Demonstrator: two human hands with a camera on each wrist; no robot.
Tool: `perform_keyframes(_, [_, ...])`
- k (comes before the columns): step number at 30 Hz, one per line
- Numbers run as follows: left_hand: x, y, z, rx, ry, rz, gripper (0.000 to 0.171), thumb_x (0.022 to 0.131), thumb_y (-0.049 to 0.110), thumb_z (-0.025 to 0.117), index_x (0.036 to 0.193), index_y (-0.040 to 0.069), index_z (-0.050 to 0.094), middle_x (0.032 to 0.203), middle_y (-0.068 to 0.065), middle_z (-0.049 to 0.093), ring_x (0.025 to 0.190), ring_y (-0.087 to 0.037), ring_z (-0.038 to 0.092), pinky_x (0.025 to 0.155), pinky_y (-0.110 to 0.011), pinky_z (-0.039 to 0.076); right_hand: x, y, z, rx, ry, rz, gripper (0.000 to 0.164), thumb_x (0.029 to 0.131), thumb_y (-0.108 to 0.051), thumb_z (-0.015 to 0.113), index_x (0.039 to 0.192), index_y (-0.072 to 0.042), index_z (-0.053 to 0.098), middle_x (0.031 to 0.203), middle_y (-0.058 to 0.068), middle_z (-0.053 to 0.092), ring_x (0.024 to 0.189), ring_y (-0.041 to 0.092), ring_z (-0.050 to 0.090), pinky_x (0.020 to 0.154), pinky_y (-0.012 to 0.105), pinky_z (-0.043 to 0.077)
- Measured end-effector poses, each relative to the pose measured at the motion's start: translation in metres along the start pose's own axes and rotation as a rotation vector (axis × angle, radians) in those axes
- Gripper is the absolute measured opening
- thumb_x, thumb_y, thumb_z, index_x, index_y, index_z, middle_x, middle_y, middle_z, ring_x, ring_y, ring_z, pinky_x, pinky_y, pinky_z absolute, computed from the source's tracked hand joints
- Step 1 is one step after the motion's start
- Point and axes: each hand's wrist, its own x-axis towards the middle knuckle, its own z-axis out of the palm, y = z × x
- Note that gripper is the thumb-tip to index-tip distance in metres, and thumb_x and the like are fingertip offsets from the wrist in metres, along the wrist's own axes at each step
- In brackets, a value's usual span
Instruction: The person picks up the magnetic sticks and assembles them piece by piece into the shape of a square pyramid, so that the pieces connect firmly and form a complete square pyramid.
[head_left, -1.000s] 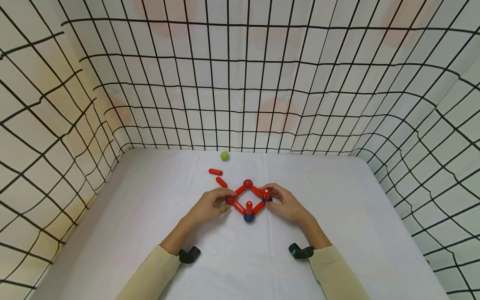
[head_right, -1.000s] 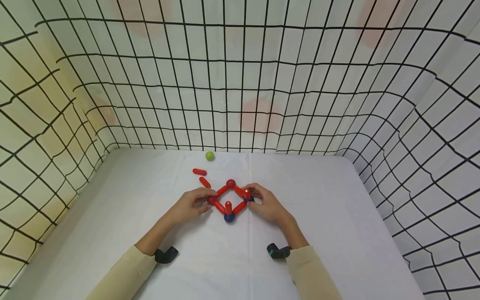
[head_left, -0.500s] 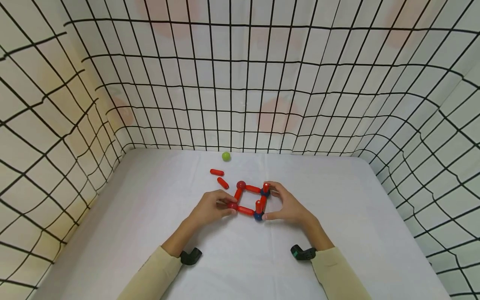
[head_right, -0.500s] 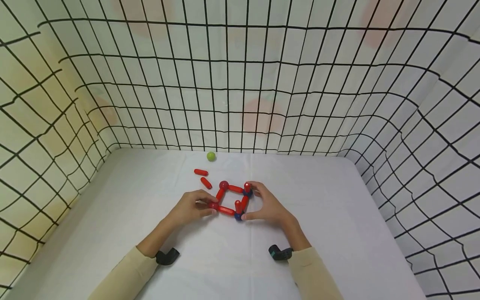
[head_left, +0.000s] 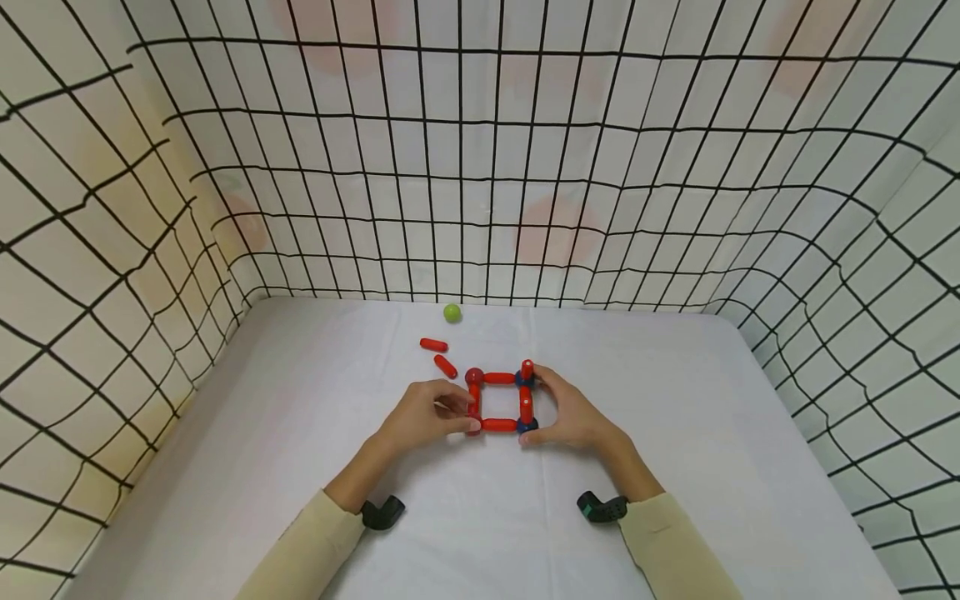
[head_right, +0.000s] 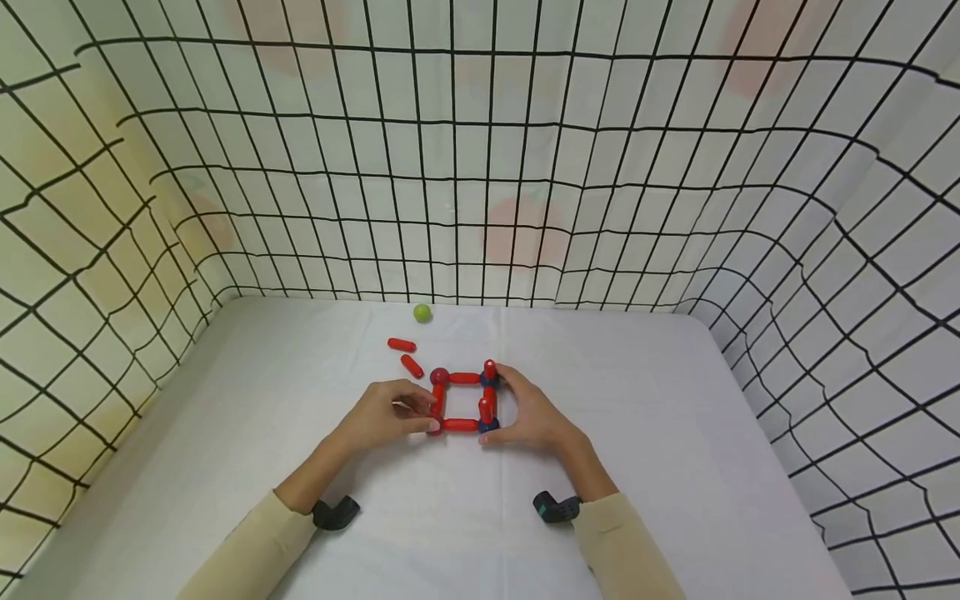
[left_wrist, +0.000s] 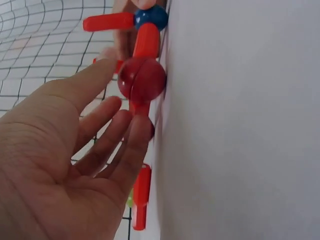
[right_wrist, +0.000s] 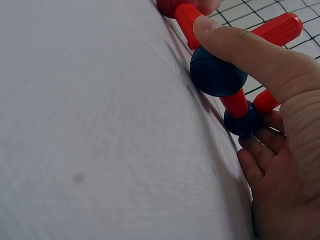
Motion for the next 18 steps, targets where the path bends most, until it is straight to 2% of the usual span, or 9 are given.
perform_keyframes(5, [0.009,-0.006,-0.011,0.033,0.132,-0.076,0.042,0.088,0.033,0.084,0.122,0.012,0.074,0.105,-0.002,0.074,0.092,-0.014,0.071,0.086,-0.032,0.062,0.000,-0.001,0.000,0.012,-0.001,-0.001,0.121,0.064,-0.056,0.094,0.161,-0.022,0.031,0.163,0.006,0.042,0.152,0.032,0.036,0.122,0.062,0.029])
perform_keyframes(9, [0.019,-0.013,-0.018,0.096,0.193,-0.086,0.036,0.092,0.026,0.079,0.124,0.011,0.074,0.114,-0.005,0.073,0.096,-0.018,0.068,0.087,-0.033,0.062,0.000,0.000,0.000,0.022,-0.002,-0.003,0.120,0.064,-0.055,0.095,0.161,-0.023,0.031,0.162,0.006,0.042,0.152,0.032,0.036,0.123,0.062,0.028])
perform_keyframes(14, [0.032,-0.020,-0.024,0.225,0.164,-0.023,0.032,0.093,0.011,0.076,0.124,0.011,0.074,0.130,-0.005,0.068,0.119,-0.026,0.062,0.099,-0.042,0.058,-0.001,0.000,0.000,0.026,-0.002,0.001,0.119,0.064,-0.053,0.095,0.161,-0.023,0.031,0.163,0.007,0.042,0.152,0.032,0.037,0.122,0.063,0.028])
perform_keyframes(18, [0.037,-0.023,-0.025,0.299,0.118,0.004,0.034,0.093,0.007,0.075,0.126,0.012,0.074,0.133,-0.006,0.069,0.129,-0.030,0.058,0.110,-0.050,0.050,-0.002,-0.001,-0.001,0.016,-0.003,0.012,0.120,0.064,-0.054,0.095,0.161,-0.024,0.031,0.163,0.005,0.041,0.153,0.031,0.035,0.123,0.062,0.028])
